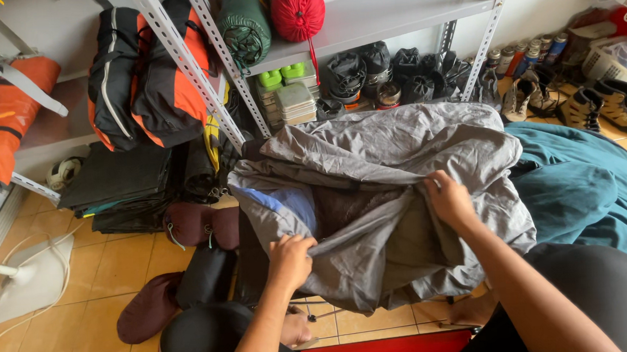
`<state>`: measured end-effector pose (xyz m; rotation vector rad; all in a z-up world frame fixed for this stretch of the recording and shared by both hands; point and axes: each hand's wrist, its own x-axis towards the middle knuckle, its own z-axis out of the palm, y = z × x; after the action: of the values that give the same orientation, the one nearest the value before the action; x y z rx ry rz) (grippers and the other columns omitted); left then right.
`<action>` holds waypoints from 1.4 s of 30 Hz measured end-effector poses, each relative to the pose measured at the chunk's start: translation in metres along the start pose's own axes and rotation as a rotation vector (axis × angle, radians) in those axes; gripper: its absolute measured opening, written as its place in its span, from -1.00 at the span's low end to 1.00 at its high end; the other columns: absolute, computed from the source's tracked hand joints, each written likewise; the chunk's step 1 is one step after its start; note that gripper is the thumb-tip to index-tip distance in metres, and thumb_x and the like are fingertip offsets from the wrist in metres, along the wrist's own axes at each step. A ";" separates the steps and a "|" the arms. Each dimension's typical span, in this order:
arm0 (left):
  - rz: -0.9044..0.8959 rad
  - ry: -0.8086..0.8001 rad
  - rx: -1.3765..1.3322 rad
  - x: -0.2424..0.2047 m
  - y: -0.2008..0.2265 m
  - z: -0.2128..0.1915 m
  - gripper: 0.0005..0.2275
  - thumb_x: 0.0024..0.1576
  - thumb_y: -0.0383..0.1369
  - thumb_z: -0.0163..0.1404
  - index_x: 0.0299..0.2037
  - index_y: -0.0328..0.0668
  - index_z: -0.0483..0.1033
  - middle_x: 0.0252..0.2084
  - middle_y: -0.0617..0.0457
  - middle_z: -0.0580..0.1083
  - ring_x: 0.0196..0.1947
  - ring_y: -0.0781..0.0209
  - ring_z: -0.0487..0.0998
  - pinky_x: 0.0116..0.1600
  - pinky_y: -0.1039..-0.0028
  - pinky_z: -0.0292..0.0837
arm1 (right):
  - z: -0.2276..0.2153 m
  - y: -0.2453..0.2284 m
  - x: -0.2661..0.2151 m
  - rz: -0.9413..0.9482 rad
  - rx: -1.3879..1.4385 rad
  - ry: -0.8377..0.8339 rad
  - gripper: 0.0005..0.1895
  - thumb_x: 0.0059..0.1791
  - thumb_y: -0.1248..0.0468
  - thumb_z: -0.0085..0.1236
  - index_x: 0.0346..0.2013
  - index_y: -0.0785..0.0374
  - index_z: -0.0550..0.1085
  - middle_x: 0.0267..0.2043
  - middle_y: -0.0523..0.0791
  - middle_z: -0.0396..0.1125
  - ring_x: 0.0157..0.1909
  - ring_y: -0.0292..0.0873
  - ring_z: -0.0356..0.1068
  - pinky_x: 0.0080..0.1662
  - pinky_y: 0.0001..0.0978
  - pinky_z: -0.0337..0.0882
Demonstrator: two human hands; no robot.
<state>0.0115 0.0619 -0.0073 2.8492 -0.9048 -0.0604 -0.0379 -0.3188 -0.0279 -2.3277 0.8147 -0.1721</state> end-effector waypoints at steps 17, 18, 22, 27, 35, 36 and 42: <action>-0.152 0.035 -0.283 -0.006 0.024 -0.053 -0.49 -0.02 0.00 0.03 0.15 0.12 0.36 0.10 0.00 0.33 0.20 -0.06 0.25 0.24 -0.11 0.01 | -0.039 -0.022 -0.033 -0.463 -0.433 0.457 -0.50 -0.13 0.06 0.10 0.09 0.06 0.35 -0.04 -0.03 0.28 0.03 0.11 0.33 -0.01 0.07 0.32; -0.077 0.051 -0.331 -0.007 0.033 -0.054 -0.44 -0.02 -0.03 0.04 0.21 0.08 0.30 0.10 -0.02 0.34 0.20 -0.08 0.27 0.23 -0.19 -0.02 | -0.040 -0.042 -0.043 -0.500 -0.432 0.298 -0.31 -0.17 -0.01 0.11 0.24 0.03 0.26 0.11 -0.05 0.26 0.21 0.08 0.24 0.16 0.09 0.22; 0.073 0.013 -0.235 0.009 0.037 -0.006 -0.39 -0.02 -0.05 0.06 0.27 0.14 0.20 -0.10 -0.02 0.43 0.08 -0.01 0.40 0.26 -0.09 0.00 | -0.007 -0.053 -0.015 -0.551 -0.548 0.180 -0.18 -0.20 0.02 0.18 0.31 -0.07 0.12 0.22 -0.05 0.16 0.33 0.03 0.13 0.25 0.10 0.11; 0.000 0.086 -0.301 0.030 0.005 0.045 -0.74 -0.06 -0.28 0.05 -0.14 0.09 0.48 -0.26 0.09 0.45 -0.21 0.02 0.56 -0.14 0.20 0.49 | 0.029 -0.030 0.055 -0.683 -0.667 0.228 -0.51 -0.14 0.18 -0.03 0.11 -0.08 0.27 -0.13 -0.15 0.30 -0.01 -0.05 0.40 -0.08 -0.09 0.40; -0.408 0.192 -0.133 0.016 -0.062 -0.003 -0.75 -0.06 -0.24 0.01 -0.15 0.18 0.56 -0.25 0.11 0.50 -0.17 0.04 0.57 -0.05 0.24 0.47 | -0.076 0.013 0.099 -0.201 -0.463 0.278 -0.68 -0.04 0.13 -0.10 -0.03 0.13 0.34 -0.25 0.08 0.41 -0.17 0.21 0.46 -0.19 0.09 0.44; -0.461 0.194 -0.091 0.014 -0.070 -0.005 -0.76 -0.07 -0.21 0.01 -0.17 0.22 0.56 -0.26 0.14 0.50 -0.17 0.06 0.58 -0.05 0.24 0.47 | -0.098 0.022 0.099 -0.042 -0.351 0.243 -0.67 0.01 0.09 -0.14 -0.02 0.16 0.38 -0.20 0.17 0.43 -0.09 0.29 0.42 -0.10 0.16 0.41; -0.749 -0.078 -0.215 -0.001 -0.070 -0.011 -0.45 -0.19 0.10 0.09 -0.02 0.11 0.37 0.10 -0.03 0.28 0.17 -0.15 0.30 0.06 -0.11 0.29 | -0.112 0.175 0.089 0.257 -0.401 0.184 -0.46 -0.07 -0.17 -0.08 -0.05 0.13 0.50 -0.16 0.10 0.49 -0.07 0.19 0.46 -0.13 0.11 0.44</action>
<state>0.0514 0.1200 -0.0077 2.8134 0.1924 -0.3279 -0.0929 -0.5364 -0.0580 -2.5693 1.3350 -0.1194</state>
